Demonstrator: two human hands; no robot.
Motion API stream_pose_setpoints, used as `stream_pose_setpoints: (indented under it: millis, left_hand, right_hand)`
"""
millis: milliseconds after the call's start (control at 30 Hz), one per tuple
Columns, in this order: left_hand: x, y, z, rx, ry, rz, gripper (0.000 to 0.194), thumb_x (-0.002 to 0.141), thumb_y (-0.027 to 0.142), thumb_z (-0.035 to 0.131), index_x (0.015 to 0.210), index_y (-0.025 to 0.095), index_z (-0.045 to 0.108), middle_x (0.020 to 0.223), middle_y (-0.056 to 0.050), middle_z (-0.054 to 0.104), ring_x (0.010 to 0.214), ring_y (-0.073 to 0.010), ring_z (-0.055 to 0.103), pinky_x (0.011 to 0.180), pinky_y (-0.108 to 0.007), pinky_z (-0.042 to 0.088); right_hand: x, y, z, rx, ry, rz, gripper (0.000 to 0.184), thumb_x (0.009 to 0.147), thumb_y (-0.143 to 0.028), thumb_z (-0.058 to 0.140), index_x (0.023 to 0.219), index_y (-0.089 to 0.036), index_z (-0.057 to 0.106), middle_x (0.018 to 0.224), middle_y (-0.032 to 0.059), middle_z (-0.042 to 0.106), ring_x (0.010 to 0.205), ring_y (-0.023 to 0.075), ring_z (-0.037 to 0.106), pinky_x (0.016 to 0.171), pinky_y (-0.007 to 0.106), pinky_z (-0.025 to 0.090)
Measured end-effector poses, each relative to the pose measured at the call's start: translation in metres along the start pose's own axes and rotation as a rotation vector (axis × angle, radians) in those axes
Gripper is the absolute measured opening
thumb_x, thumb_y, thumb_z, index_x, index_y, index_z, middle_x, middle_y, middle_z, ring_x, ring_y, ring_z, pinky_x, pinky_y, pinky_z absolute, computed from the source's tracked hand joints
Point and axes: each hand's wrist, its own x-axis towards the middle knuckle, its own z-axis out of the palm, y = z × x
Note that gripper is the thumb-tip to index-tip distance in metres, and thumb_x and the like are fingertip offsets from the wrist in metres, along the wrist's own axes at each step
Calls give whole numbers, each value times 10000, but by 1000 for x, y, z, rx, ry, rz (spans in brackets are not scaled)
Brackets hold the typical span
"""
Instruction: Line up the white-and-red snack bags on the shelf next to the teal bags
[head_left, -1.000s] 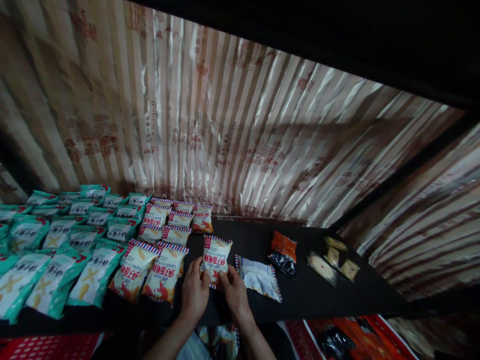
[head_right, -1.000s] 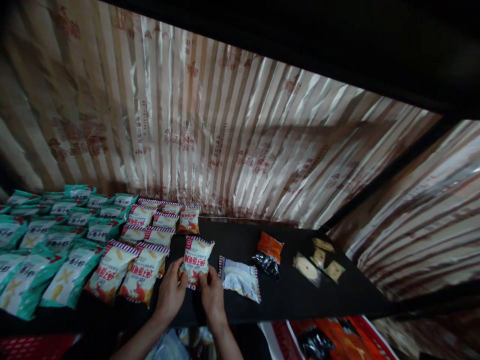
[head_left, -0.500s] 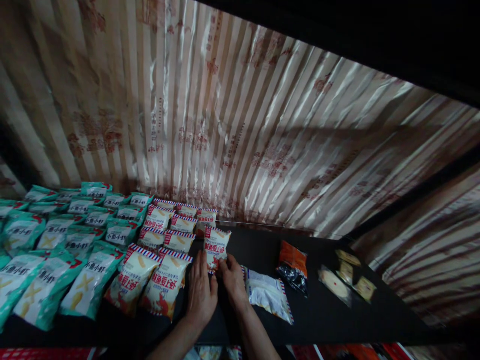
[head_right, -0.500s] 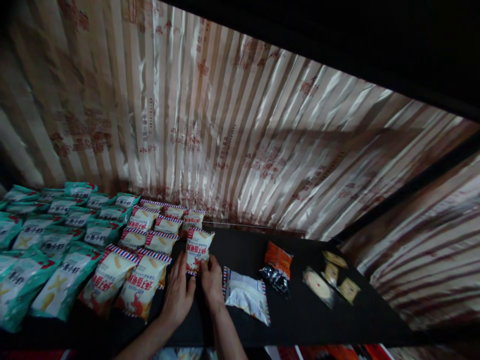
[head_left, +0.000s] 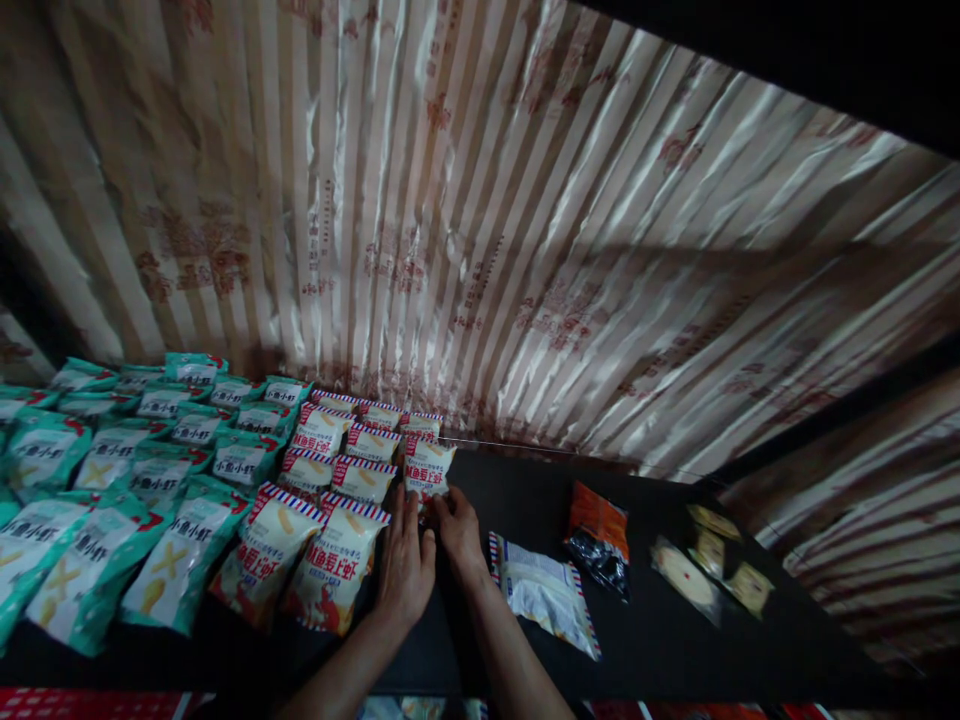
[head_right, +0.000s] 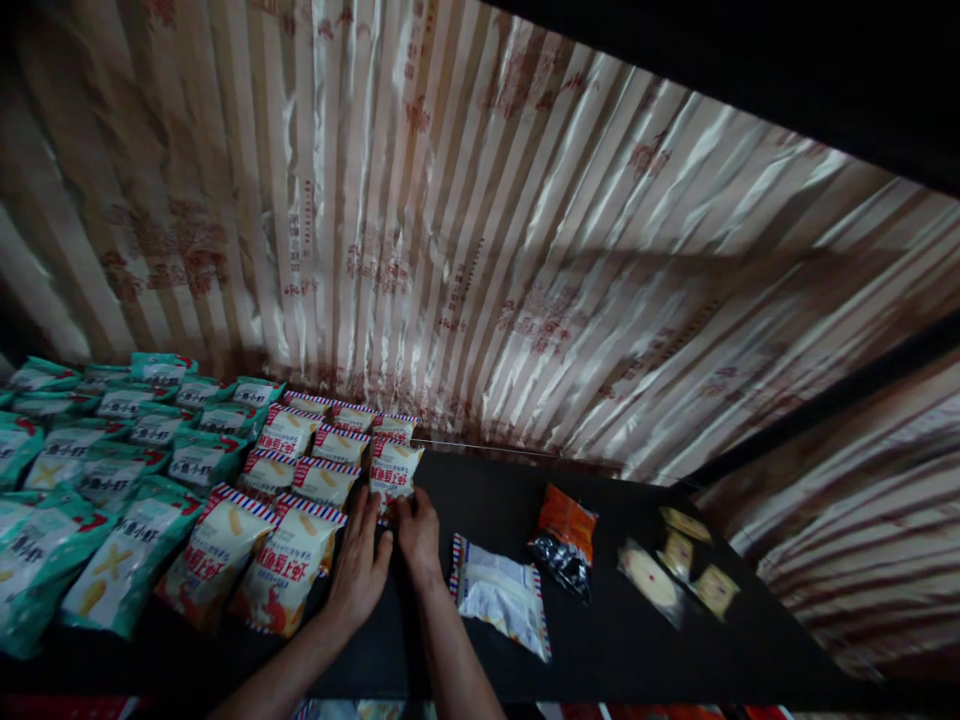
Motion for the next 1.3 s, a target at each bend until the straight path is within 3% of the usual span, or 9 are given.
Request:
stream_pose_setpoints:
  millis: [233, 367, 567, 733, 900, 1300]
  left_hand:
    - [3, 0, -2, -14, -5, -28, 479, 853, 214, 372, 1327, 148, 389, 1468, -124, 270, 1363, -252, 194, 1094, -455, 244]
    - [4, 3, -3, 1, -22, -43, 489, 853, 213, 367, 1334, 123, 376, 1480, -146, 225, 1364, -257, 190, 1097, -457, 231]
    - [3, 1, -3, 3, 4, -28, 488, 849, 203, 368, 1334, 159, 376, 1483, -118, 232, 1368, -244, 175, 1095, -456, 234]
    - [2, 1, -2, 14, 0, -24, 477, 851, 210, 358, 1324, 160, 390, 1493, -114, 203, 1372, -253, 158, 1078, -459, 264]
    - [1, 5, -2, 35, 2, 14, 537, 795, 99, 374, 1330, 145, 372, 1498, -110, 185, 1382, -253, 93, 1104, -478, 201]
    - [4, 8, -6, 47, -42, 8, 583, 743, 29, 380, 1318, 125, 381, 1517, -121, 71, 1382, -278, 48, 1101, -486, 220]
  right_hand:
    - [7, 5, 5, -17, 11, -5, 405, 731, -371, 495, 1051, -143, 592, 852, 73, 690, 710, 200, 634, 660, 302, 487]
    - [5, 6, 6, -173, 67, -17, 478, 754, -341, 475, 1177, -130, 543, 898, 93, 684, 765, 216, 638, 713, 318, 472]
    - [4, 3, 8, -276, 97, -125, 453, 742, -292, 500, 1178, -188, 568, 1010, 79, 659, 878, 220, 611, 797, 317, 447]
    - [4, 2, 9, -264, 86, -132, 454, 742, -296, 512, 1178, -189, 573, 1029, 94, 641, 897, 224, 597, 819, 324, 444]
    - [3, 5, 9, -232, 87, -150, 472, 747, -341, 513, 1167, -136, 579, 1032, 126, 628, 890, 234, 592, 811, 333, 450]
    - [2, 7, 10, -211, 64, -126, 492, 761, -341, 509, 1212, -148, 541, 1036, 116, 620, 891, 221, 579, 821, 333, 443]
